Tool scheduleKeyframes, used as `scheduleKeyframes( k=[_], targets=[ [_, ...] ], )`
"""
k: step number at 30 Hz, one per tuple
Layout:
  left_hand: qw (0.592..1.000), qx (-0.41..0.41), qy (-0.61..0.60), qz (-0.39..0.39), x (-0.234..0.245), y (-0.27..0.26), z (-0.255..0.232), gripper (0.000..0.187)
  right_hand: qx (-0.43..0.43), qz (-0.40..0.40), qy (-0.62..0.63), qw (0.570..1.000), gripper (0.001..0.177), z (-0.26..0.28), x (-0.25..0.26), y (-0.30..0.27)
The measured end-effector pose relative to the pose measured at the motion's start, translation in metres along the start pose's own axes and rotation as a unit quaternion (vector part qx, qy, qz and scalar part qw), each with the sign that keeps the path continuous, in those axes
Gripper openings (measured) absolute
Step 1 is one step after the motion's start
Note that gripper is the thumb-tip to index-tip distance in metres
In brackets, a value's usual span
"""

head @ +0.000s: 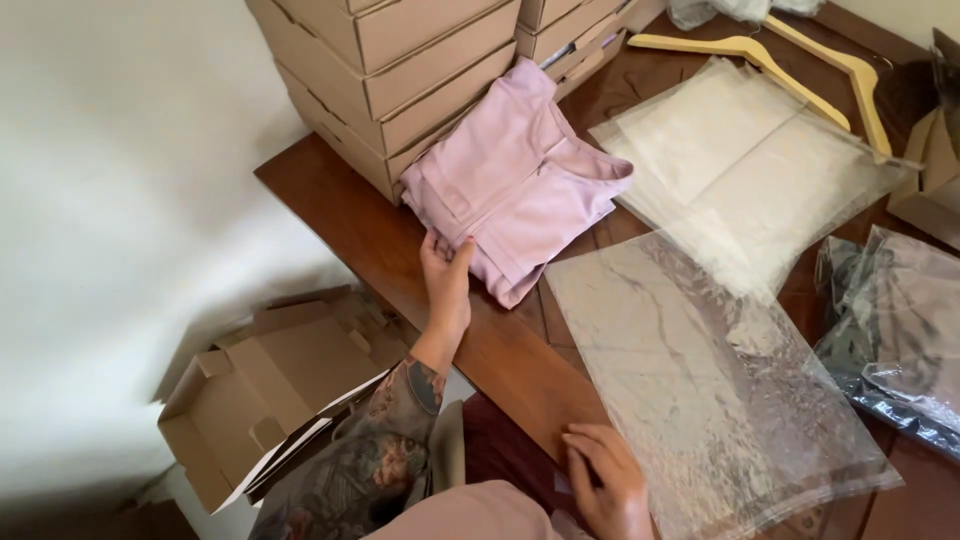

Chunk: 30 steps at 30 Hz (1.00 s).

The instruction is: Folding clothes and placing them into individual plastic packaging bags.

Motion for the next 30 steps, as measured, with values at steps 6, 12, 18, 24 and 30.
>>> scheduleKeyframes(
  k=[6, 12, 18, 24, 30],
  targets=[
    [0.996, 0.081, -0.039, 0.013, -0.038, 0.012, -0.033, 0.077, -0.168, -0.067, 0.045, 0.982, 0.014, -0.024, 0.009, -0.008],
    [0.997, 0.065, -0.034, -0.005, -0.048, 0.025, -0.009, 0.086, -0.177, -0.052, 0.054, 0.981, 0.013, -0.03, 0.007, -0.005],
    [0.997, 0.047, -0.06, 0.014, -0.063, 0.035, -0.037, 0.074, -0.203, -0.057, 0.079, 0.974, 0.013, -0.032, 0.008, -0.007],
    [0.972, 0.11, -0.14, 0.154, -0.119, -0.002, -0.133, 0.06, -0.275, -0.098, 0.167, 0.942, 0.015, -0.069, 0.003, -0.028],
    [0.839, 0.307, -0.222, 0.391, -0.164, -0.081, -0.182, 0.049, -0.197, -0.144, 0.698, 0.673, 0.06, -0.067, 0.024, 0.017]
  ],
)
Point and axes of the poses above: each hand's wrist, its own y-axis towards the middle knuckle, its own x-axis out of the back of the hand, z = x × y, the point moved 5 cm from there along y, towards the middle knuckle, and after that the axes turned 9 degrees about y, right-handed, at the moved point
